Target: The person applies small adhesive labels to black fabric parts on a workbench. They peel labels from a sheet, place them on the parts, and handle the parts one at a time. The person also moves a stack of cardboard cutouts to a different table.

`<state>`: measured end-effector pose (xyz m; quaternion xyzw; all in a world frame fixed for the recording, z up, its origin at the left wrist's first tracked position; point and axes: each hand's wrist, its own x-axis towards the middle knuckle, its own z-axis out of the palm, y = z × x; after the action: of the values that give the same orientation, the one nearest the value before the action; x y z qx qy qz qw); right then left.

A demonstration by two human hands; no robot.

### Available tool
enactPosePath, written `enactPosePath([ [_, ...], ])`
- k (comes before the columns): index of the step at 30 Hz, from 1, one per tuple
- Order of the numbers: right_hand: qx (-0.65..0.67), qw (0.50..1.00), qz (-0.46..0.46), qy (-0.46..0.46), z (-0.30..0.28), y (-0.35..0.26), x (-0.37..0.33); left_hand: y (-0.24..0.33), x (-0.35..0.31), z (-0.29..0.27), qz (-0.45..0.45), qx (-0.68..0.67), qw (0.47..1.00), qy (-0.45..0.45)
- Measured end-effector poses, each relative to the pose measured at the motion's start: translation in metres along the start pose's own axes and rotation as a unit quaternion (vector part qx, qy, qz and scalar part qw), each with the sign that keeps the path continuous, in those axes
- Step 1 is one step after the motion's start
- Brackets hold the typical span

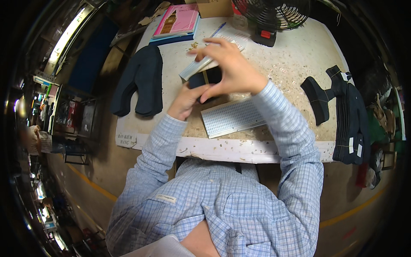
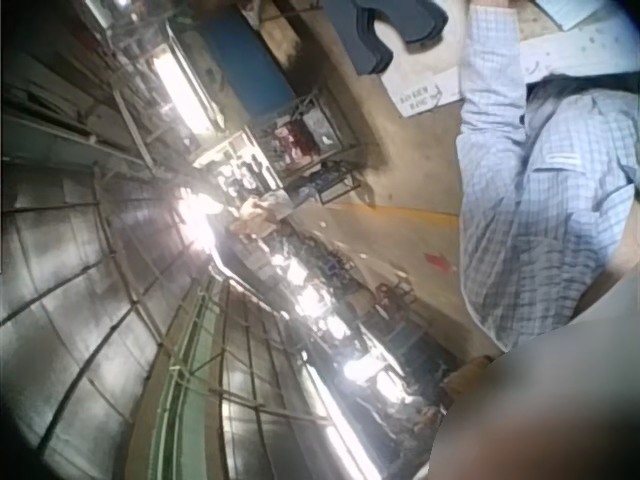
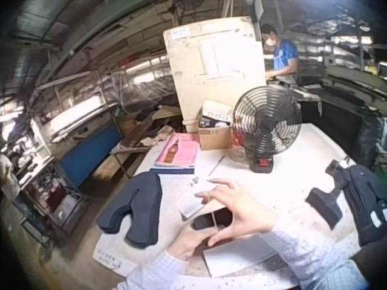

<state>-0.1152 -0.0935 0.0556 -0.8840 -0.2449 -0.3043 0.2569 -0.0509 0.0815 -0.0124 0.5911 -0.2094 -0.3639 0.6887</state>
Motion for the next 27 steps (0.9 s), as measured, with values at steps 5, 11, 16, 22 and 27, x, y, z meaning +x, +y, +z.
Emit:
enactPosePath([
  [5, 0.196, 0.980, 0.021, 0.000, -0.003, -0.001, -0.015, 0.009, 0.012, -0.009, -0.041, -0.418, 0.907, 0.024],
  [11, 0.781, 0.565, 0.195, 0.180, 0.010, 0.030, -0.010, 0.026, 0.009, -0.049, 0.076, -0.650, 0.751, -0.088],
  [16, 0.599, 0.782, 0.143, 0.092, 0.029, 0.016, -0.003, 0.024, -0.002, -0.032, 0.047, -0.515, 0.835, -0.189],
  [22, 0.363, 0.907, 0.213, -0.025, 0.004, 0.011, -0.018, 0.039, -0.008, -0.024, 0.069, 0.057, 0.996, 0.021],
  [27, 0.373, 0.891, 0.251, 0.060, 0.011, 0.018, -0.028, 0.040, -0.008, -0.013, 0.124, 0.134, 0.983, 0.026],
])
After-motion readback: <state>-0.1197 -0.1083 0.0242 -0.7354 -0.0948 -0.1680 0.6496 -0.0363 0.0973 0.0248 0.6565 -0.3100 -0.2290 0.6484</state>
